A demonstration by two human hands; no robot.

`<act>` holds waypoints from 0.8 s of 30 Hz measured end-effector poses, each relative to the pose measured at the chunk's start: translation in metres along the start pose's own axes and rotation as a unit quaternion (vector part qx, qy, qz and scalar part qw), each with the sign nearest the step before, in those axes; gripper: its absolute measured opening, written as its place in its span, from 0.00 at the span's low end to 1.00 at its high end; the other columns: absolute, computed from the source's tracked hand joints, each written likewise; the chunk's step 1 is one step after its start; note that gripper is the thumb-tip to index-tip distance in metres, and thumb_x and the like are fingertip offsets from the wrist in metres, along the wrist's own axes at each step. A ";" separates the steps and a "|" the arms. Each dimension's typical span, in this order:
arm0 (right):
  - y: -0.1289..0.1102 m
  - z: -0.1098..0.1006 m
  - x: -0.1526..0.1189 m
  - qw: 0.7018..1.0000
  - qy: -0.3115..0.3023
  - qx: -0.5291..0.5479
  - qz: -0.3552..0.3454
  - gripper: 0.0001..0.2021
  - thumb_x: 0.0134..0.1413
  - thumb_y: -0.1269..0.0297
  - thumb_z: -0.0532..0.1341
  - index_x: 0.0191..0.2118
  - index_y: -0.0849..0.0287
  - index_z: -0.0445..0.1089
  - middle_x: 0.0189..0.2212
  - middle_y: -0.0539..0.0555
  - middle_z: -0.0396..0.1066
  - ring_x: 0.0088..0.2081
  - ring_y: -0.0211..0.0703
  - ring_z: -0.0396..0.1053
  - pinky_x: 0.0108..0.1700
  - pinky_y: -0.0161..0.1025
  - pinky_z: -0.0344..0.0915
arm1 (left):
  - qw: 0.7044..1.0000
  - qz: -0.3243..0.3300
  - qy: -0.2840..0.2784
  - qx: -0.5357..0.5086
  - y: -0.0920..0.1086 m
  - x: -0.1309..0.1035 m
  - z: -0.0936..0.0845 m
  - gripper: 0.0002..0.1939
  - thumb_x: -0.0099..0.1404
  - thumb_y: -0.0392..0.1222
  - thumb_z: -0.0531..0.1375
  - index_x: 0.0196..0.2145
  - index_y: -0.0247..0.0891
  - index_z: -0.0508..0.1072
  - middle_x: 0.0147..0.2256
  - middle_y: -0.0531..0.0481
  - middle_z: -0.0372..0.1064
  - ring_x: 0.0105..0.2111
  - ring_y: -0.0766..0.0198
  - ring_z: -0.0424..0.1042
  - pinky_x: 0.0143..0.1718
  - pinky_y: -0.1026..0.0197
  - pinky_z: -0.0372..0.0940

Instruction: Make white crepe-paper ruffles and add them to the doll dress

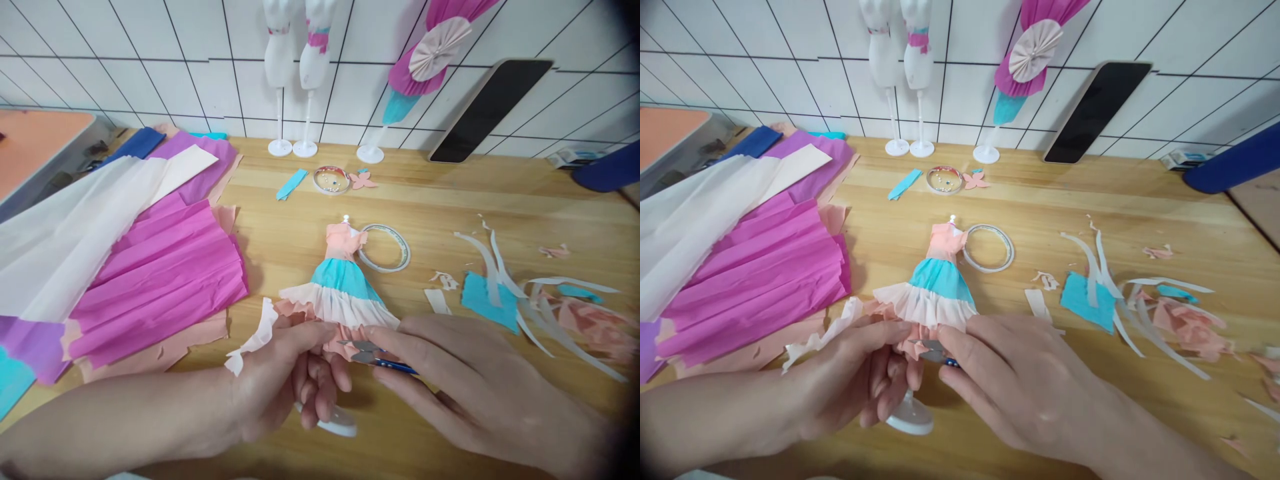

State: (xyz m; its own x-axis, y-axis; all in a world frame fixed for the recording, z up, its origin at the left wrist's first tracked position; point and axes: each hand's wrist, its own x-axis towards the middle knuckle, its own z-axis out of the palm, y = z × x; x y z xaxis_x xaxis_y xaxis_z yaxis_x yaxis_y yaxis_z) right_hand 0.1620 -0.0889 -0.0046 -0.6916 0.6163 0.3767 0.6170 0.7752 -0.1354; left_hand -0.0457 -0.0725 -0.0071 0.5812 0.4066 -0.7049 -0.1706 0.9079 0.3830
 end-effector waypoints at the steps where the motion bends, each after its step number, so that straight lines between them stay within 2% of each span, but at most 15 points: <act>1: 0.000 0.000 0.000 1.000 0.001 0.008 0.003 0.09 0.63 0.69 0.50 0.45 0.62 0.64 0.28 0.55 0.72 0.29 0.43 0.71 0.27 0.40 0.66 | 1.000 0.003 -0.002 0.000 0.000 0.000 0.000 0.15 0.62 0.42 0.52 0.23 0.30 0.69 0.21 0.48 0.68 0.11 0.72 0.63 0.08 0.73 0.55; 6: 0.001 0.002 0.003 0.999 -0.012 0.045 0.009 0.09 0.62 0.69 0.52 0.45 0.63 0.64 0.28 0.56 0.72 0.29 0.44 0.71 0.25 0.39 0.65 | 1.000 -0.007 0.002 0.011 -0.001 0.002 0.000 0.18 0.63 0.42 0.51 0.21 0.29 0.70 0.18 0.50 0.65 0.10 0.73 0.61 0.07 0.73 0.53; 11: -0.001 0.001 0.005 1.000 -0.003 0.022 0.007 0.09 0.63 0.68 0.51 0.45 0.63 0.63 0.29 0.56 0.73 0.29 0.44 0.72 0.28 0.40 0.67 | 0.999 -0.020 -0.015 0.020 -0.002 0.003 -0.001 0.21 0.64 0.44 0.49 0.20 0.29 0.71 0.14 0.51 0.62 0.10 0.72 0.61 0.08 0.73 0.54; 19: -0.002 0.002 0.004 1.000 0.002 0.001 0.000 0.08 0.64 0.70 0.50 0.43 0.62 0.65 0.26 0.54 0.73 0.26 0.43 0.72 0.27 0.40 0.66 | 1.000 -0.019 -0.003 0.012 0.000 0.004 -0.001 0.18 0.63 0.43 0.50 0.21 0.30 0.70 0.19 0.49 0.66 0.11 0.73 0.62 0.08 0.72 0.53; 24: -0.002 0.004 0.005 1.000 -0.001 0.001 0.004 0.08 0.64 0.69 0.50 0.43 0.63 0.65 0.27 0.54 0.74 0.27 0.43 0.72 0.27 0.40 0.66 | 0.999 -0.037 -0.006 0.015 0.002 0.004 0.001 0.21 0.64 0.42 0.48 0.19 0.29 0.70 0.15 0.50 0.64 0.10 0.73 0.60 0.08 0.72 0.52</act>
State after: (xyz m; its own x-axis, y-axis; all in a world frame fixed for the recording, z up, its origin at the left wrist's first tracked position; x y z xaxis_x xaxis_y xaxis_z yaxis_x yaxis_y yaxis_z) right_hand 0.1560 -0.0865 -0.0056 -0.6869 0.6232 0.3739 0.6223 0.7701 -0.1402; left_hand -0.0430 -0.0693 -0.0091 0.6012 0.3366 -0.7248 -0.1024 0.9320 0.3478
